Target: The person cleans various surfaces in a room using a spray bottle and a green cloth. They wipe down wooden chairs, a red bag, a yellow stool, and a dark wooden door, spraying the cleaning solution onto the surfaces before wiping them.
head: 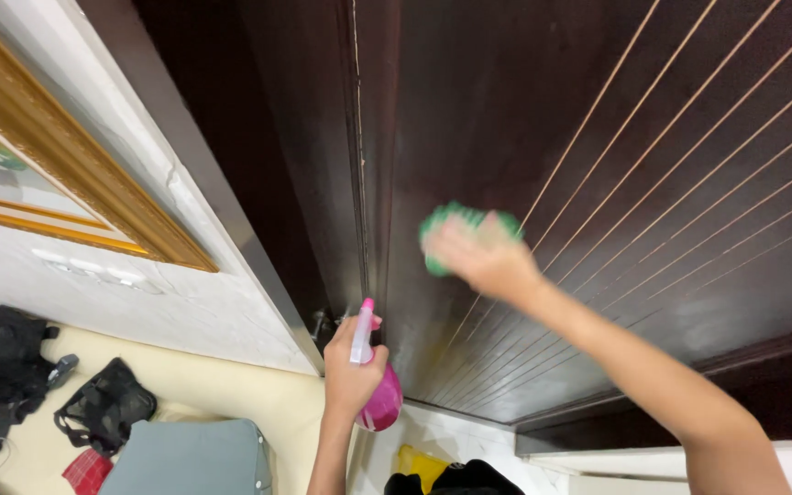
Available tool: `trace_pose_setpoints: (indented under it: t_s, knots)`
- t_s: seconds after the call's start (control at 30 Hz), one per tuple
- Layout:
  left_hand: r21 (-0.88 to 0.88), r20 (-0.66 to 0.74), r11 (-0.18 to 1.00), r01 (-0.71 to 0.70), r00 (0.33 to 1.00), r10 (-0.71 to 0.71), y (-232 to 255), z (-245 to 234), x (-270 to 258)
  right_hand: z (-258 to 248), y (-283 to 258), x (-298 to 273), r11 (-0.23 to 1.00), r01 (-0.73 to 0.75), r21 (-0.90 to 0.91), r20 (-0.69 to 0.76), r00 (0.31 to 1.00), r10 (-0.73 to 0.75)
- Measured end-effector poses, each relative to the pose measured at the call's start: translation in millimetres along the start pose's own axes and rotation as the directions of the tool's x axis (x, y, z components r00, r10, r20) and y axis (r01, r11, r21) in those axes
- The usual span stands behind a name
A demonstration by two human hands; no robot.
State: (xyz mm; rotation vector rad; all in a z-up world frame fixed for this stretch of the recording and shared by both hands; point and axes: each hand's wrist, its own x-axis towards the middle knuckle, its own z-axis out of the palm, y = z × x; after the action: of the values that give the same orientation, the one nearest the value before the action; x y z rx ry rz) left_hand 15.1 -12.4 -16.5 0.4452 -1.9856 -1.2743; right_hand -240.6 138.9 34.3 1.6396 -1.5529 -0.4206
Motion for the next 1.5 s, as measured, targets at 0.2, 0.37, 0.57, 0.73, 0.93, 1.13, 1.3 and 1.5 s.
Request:
trace_pose_setpoints:
  t_s: [0.2,0.37,0.57,0.73,0.93,1.13,1.3,1.5]
  knots:
    - [0.032,-0.007,0.999,-0.027,1.0,0.027,2,10,2,-58,73,38,0.746,-0.647,0.155,-0.346,0.672,0.655]
    - [-0.007,0.037,0.994,0.109,0.993,-0.109,12,8,1,39,-60,-3,0.959,-0.17,-0.227,-0.036,0.985,0.167]
    - [-0.012,-0.043,0.999,0.038,0.998,-0.038,-4,-6,-6,73,-88,-23,0.985,0.15,-0.09,0.097,0.985,-0.141]
    - [0.011,-0.088,0.996,0.089,0.992,-0.088,-8,-12,-11,-11,5,98,0.958,-0.287,-0.005,-0.219,0.935,0.279]
    - [-0.026,-0.106,0.983,0.182,0.977,-0.184,-21,-5,-21,-9,-9,177,0.874,-0.451,0.178,-0.345,0.803,0.485]
    - [0.013,-0.129,0.991,0.133,0.983,-0.13,-27,-10,-31,98,-132,122,0.999,0.021,0.038,-0.041,0.999,-0.019]
    - [0.01,-0.116,0.962,0.274,0.956,-0.271,-20,-21,-39,80,-103,133,0.985,0.107,0.136,-0.061,0.993,-0.099]
    - [0.026,-0.166,0.962,0.272,0.95,-0.264,-39,-13,-42,5,-47,191,0.882,-0.448,0.15,-0.34,0.814,0.471]
